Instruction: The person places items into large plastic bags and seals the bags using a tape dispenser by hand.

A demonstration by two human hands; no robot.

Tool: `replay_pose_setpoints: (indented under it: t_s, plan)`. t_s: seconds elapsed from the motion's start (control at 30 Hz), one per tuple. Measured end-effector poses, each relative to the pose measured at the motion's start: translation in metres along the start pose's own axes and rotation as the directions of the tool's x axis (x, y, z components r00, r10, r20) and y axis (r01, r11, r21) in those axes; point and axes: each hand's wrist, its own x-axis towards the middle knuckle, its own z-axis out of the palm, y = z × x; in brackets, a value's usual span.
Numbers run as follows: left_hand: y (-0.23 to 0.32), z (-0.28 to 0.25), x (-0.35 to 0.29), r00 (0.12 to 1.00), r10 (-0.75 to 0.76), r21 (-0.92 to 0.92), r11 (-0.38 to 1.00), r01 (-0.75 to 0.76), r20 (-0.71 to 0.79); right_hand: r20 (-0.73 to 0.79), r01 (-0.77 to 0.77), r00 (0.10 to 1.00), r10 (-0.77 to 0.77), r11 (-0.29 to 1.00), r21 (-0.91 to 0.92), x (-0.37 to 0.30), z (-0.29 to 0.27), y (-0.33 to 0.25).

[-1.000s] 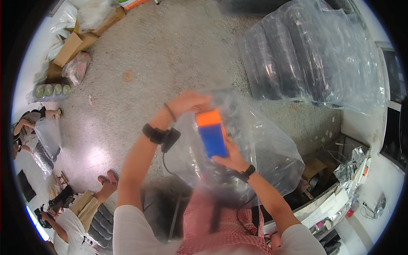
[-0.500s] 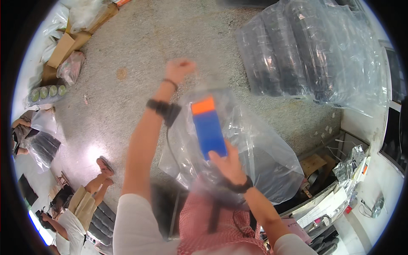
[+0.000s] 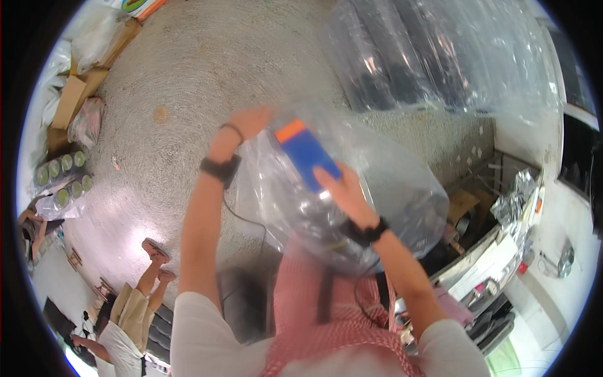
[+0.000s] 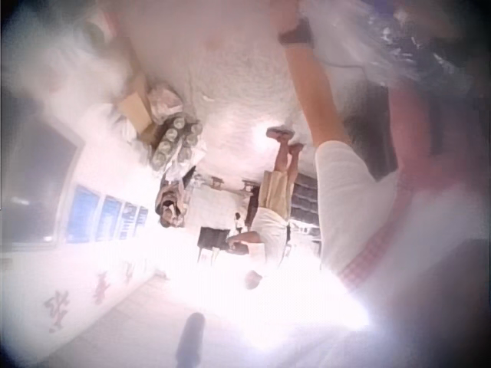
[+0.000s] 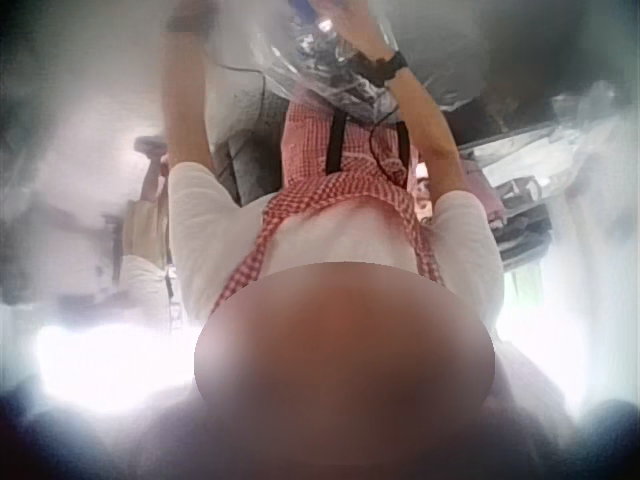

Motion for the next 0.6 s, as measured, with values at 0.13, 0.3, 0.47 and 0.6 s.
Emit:
replay_pose_setpoints:
  t_s: [0.13,0.3,0.47,0.6]
  plan:
    - [0.123,-0.006,-0.099,0.89,-0.166,0.328,0.945,0.02,0.425,0.032,0.111,0.993,-0.11,0.992,-0.059,0.021,-0.004,-0.037]
    - [0.178,0.154,-0.153,0.816,0.52,0.119,0.854,-0.507,-0.251,0.124,0.11,0.985,-0.117,0.992,0.056,0.038,0.014,-0.049]
    - [0.21,0.198,-0.173,0.88,0.436,-0.258,0.887,-0.384,0.188,0.088,0.108,0.99,-0.111,0.993,0.043,0.047,0.017,-0.055]
    - [0.192,0.237,-0.147,0.966,0.184,-0.128,0.97,-0.209,-0.181,0.006,0.126,0.992,-0.129,0.961,-0.244,0.035,0.001,-0.06]
